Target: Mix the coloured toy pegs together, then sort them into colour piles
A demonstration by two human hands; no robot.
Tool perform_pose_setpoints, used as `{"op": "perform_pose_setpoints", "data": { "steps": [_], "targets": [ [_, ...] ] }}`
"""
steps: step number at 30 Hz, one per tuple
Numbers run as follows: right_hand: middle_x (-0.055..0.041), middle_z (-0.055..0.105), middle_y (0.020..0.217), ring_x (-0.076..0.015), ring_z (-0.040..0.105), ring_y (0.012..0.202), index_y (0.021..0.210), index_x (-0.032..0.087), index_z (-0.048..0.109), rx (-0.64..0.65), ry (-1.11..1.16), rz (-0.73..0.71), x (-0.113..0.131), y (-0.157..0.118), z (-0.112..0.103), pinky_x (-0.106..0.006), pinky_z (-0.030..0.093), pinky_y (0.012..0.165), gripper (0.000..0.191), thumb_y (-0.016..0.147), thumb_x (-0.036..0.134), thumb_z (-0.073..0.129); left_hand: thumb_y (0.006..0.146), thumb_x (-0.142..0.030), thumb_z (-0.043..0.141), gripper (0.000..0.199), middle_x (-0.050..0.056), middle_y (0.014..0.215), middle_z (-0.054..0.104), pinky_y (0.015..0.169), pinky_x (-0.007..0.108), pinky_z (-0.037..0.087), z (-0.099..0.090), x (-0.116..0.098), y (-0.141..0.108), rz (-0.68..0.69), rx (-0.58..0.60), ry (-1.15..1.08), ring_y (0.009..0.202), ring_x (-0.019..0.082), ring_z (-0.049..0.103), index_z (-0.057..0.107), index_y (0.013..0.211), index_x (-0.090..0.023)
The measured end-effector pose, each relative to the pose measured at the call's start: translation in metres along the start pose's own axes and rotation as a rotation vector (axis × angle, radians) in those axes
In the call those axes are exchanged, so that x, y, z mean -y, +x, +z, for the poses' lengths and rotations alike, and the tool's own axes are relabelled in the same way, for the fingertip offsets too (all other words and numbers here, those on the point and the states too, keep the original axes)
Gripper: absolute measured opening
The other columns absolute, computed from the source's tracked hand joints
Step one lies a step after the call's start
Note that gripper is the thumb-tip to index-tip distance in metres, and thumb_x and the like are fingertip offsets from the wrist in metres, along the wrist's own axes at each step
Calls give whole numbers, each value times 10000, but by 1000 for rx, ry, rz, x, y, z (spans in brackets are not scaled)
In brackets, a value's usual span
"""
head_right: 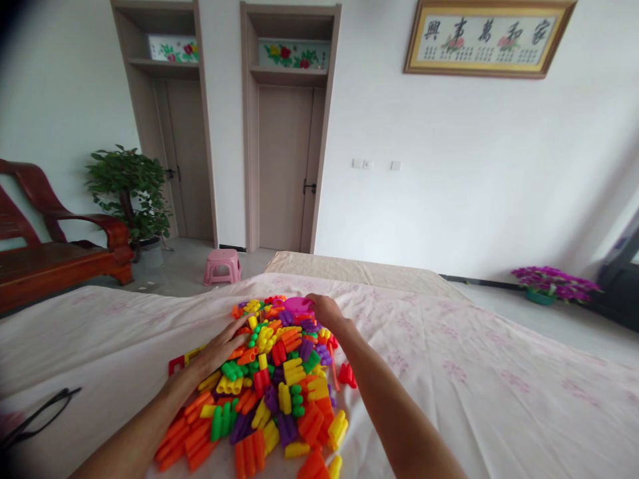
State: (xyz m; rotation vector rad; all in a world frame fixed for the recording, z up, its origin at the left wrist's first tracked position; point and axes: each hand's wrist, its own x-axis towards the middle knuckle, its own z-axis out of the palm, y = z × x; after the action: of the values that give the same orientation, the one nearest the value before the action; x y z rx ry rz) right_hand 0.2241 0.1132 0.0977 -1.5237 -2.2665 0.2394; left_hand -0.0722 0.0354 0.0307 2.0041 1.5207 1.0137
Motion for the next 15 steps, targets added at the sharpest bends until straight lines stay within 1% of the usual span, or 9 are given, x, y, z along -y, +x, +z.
{"op": "perform_pose_setpoints", "data": {
  "steps": [4, 6, 7, 9, 11, 13, 15],
  "targets": [
    [-59, 726, 963, -173, 642, 912, 1134, 221, 662, -4, -20, -112, 19, -33, -9, -235, 420, 803, 327, 884, 165, 459, 914, -413, 412, 455, 56, 1406, 526, 1128, 417, 402, -4, -9, -5, 26, 51, -36, 1313, 208, 483, 509, 1333, -265],
    [-61, 722, 986, -177, 639, 928, 1195, 222, 623, -29, -1, -119, 20, -47, -17, -235, 416, 805, 341, 902, 196, 451, 926, -430, 384, 441, 52, 1400, 528, 1146, 413, 380, -10, -12, -15, 49, 35, -17, 1318, 201, 473, 528, 1308, -265],
    [-60, 721, 991, -178, 640, 928, 1219, 222, 603, -50, 8, -88, 17, -53, -22, -236, 416, 800, 347, 911, 210, 443, 931, -436, 370, 443, 56, 1407, 517, 1154, 421, 368, -14, -14, -23, 63, 3, 21, 1328, 203, 460, 529, 1306, -260],
    [-64, 721, 989, -188, 645, 911, 1236, 218, 579, -97, -13, 62, 1, -65, -33, -245, 416, 774, 351, 920, 222, 427, 930, -458, 377, 470, 69, 1442, 474, 1162, 461, 349, -20, -18, -46, 102, -76, 162, 1358, 226, 417, 498, 1339, -261],
    [-86, 716, 1001, -208, 649, 898, 1241, 203, 570, -148, -72, 276, -22, -77, -40, -263, 415, 742, 362, 913, 212, 415, 901, -495, 446, 546, 61, 1495, 406, 1163, 520, 327, -23, -25, -76, 177, -107, 341, 1400, 262, 349, 409, 1414, -311],
    [-112, 711, 1002, -226, 653, 882, 1251, 176, 563, -185, -96, 459, -46, -91, -41, -279, 418, 710, 386, 893, 202, 418, 846, -533, 537, 696, 53, 1533, 343, 1155, 566, 317, -19, -35, -106, 312, -85, 486, 1421, 301, 301, 290, 1473, -361],
    [-113, 713, 951, -222, 658, 836, 1232, 157, 579, -223, -17, 566, -61, -105, -34, -277, 428, 673, 400, 855, 190, 449, 764, -582, 627, 828, 61, 1561, 281, 1117, 600, 348, -8, -45, -129, 413, -76, 583, 1414, 358, 295, 261, 1482, -389]
  ]
}}
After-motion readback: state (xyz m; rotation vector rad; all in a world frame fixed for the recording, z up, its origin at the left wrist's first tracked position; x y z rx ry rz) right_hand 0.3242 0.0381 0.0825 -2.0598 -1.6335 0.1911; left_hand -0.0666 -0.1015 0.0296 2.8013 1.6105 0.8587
